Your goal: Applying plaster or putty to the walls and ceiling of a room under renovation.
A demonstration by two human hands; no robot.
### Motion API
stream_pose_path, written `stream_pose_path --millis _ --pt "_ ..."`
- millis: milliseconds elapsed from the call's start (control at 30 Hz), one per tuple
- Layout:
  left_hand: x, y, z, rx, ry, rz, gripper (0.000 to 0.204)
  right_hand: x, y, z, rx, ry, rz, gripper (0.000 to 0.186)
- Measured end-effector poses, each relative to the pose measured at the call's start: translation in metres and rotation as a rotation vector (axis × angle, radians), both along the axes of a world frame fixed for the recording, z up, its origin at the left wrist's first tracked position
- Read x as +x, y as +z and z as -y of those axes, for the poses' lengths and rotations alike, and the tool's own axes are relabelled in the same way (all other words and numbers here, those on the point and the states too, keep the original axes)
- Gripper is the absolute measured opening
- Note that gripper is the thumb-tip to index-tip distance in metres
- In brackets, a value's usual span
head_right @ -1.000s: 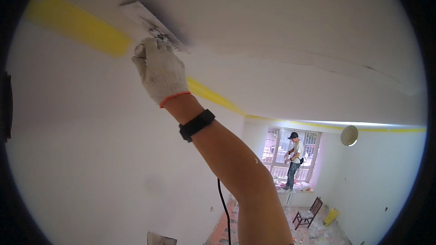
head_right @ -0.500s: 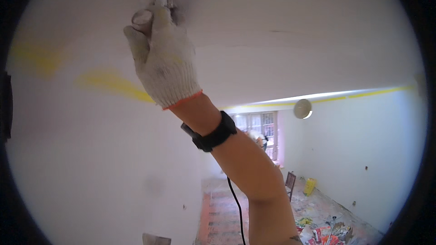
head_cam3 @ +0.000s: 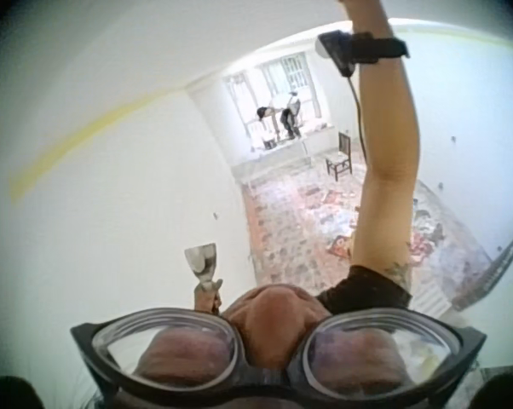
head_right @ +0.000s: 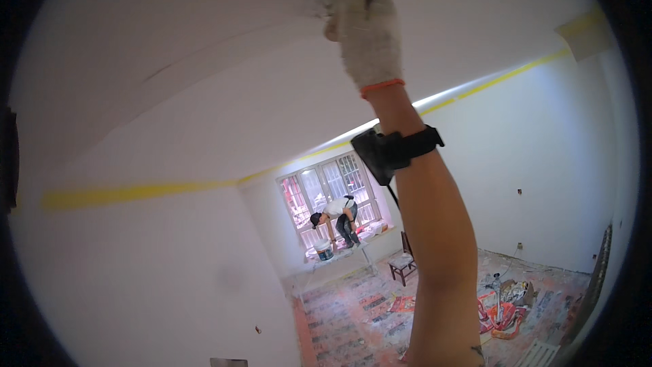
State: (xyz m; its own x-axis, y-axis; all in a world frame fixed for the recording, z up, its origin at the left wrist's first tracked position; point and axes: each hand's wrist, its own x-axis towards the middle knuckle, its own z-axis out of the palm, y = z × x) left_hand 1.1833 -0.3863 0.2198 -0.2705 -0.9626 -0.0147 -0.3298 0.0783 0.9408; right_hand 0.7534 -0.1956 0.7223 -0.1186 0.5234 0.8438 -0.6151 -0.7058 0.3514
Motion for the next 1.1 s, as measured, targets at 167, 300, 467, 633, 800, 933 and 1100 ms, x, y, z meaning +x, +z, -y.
stream_pose_path --millis 167,300,467,633,800,933,1100 --pt "-0.058 0.076 -0.01 -0.053 -0.002 -0.035 0.046 -0.144 0.055 -0.048 -0.036 0.076 0.183 0.04" --pt "-0.086 0.072 0.004 -0.023 0.064 0.012 0.044 -0.215 0.05 -0.065 -0.156 0.167 0.352 0.028" --pt "-0.088 0.048 0.013 -0.034 0.093 0.088 0.045 -0.216 0.035 -0.079 0.128 0.27 0.172 0.009" --pt "-0.082 0.043 0.023 0.006 0.043 -0.008 0.043 -0.213 0.038 -0.074 0.007 0.057 0.088 0.022" --pt "-0.077 0.024 0.018 -0.032 0.077 0.145 0.047 -0.15 0.046 -0.037 -0.027 -0.02 0.115 0.029" --pt "-0.031 -0.004 0.04 -0.017 0.055 0.024 0.049 -0.016 0.049 0.043 0.056 0.046 0.081 0.025" --pt "0.033 -0.024 0.034 -0.061 0.092 -0.062 0.039 0.166 0.04 0.151 -0.088 -0.147 0.006 0.015"
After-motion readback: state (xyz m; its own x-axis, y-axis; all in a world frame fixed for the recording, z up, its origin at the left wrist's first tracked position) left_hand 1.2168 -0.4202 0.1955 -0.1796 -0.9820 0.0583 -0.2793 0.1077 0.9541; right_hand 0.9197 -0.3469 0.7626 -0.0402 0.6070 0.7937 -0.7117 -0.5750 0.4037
